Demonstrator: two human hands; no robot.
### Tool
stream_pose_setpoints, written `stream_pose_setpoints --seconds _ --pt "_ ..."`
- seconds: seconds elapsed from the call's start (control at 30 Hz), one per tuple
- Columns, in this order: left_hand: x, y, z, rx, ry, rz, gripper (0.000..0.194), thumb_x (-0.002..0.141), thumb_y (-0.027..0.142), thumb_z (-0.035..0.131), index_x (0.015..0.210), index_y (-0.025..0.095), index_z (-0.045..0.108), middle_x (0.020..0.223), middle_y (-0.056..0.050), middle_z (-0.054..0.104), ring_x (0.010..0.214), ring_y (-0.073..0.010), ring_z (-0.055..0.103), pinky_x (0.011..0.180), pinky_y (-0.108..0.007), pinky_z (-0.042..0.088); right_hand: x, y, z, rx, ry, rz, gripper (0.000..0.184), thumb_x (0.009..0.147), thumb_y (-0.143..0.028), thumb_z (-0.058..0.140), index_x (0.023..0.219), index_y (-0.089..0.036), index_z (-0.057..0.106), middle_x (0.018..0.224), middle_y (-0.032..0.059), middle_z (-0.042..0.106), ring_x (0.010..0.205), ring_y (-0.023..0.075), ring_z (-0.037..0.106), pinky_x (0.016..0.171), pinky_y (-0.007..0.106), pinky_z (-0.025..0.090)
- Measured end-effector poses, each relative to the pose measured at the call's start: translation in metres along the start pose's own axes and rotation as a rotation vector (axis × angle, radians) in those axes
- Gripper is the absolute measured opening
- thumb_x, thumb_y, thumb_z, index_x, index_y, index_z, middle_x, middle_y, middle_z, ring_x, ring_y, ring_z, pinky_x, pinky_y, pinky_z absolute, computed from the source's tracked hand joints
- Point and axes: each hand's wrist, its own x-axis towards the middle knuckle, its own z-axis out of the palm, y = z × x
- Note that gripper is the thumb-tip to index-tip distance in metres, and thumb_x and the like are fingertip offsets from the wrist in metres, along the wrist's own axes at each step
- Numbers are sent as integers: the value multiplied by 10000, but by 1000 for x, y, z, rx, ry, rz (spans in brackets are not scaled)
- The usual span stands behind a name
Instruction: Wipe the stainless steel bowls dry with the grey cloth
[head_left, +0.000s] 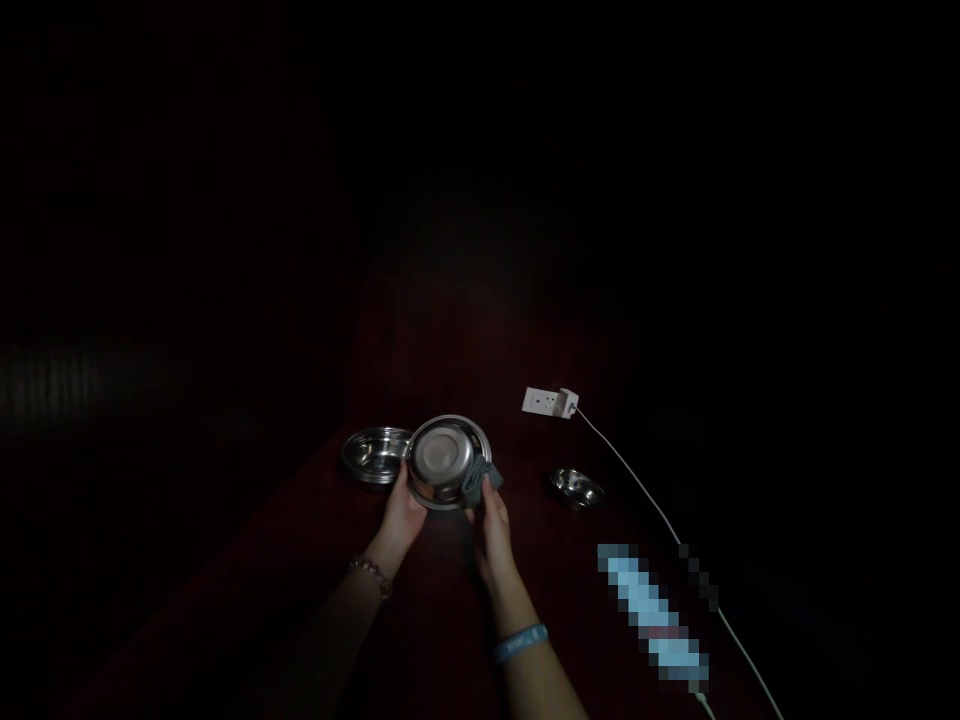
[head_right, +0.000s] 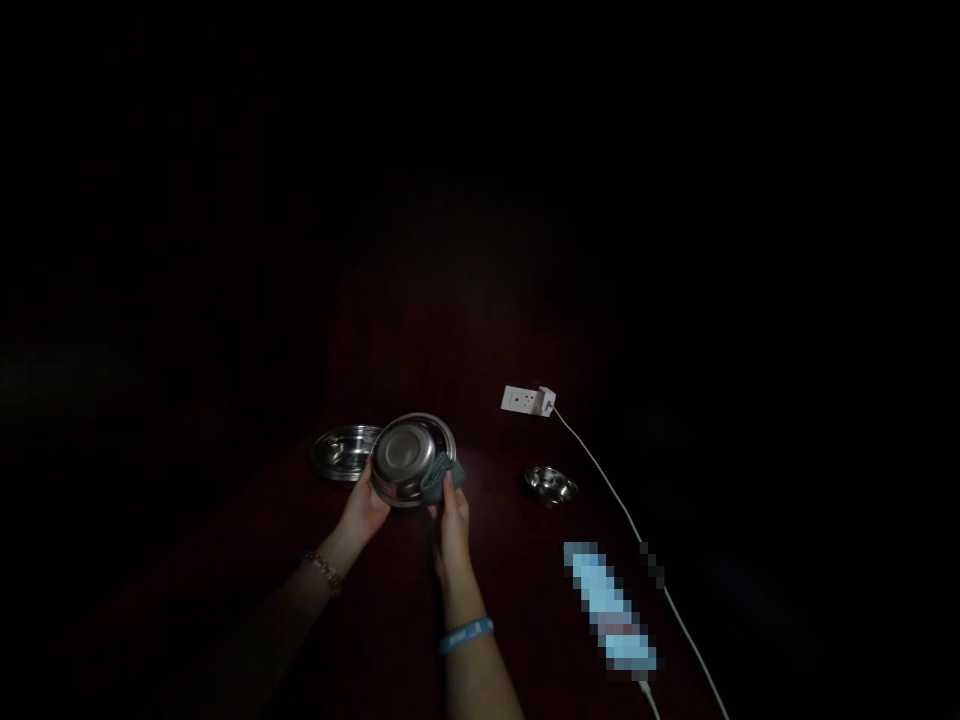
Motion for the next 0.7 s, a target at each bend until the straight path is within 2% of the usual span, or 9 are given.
stream_pose_setpoints --seconds 0.17,0.33,0.53,0.7 --pt "6 -4 -6 128 -7 59 278 986 276 511 1171 160 683 1092 -69 765 996 -147 714 958 -260 538 8 6 -6 -28 44 -27 506 704 -549 784 1075 -219 685 1080 27 763 976 174 706 894 311 556" --pt "8 -5 -8 186 -34 125 214 966 241 541 1083 153 696 1083 -78 756 952 -144 711 929 -265 546 16 8 -16 -8 88 -27 491 776 -506 729 1194 -256 664 1138 16 753 1046 162 699 906 295 554" --pt "0 3 -2 259 -49 105 165 937 215 574 1005 145 707 1024 -101 763 1038 -193 701 1000 -314 519 21 4 -31 57 -22 30 433 804 -449 733 1192 -263 682 1198 30 740 1093 171 699 960 318 544" --pt "-2 11 -2 377 -25 54 218 920 278 612 1048 122 694 1077 -131 745 1093 -225 682 1041 -372 500 25 6 -30 17 40 35 415 794 -488 723 1126 -239 709 1116 38 765 1093 176 698 1018 336 514"
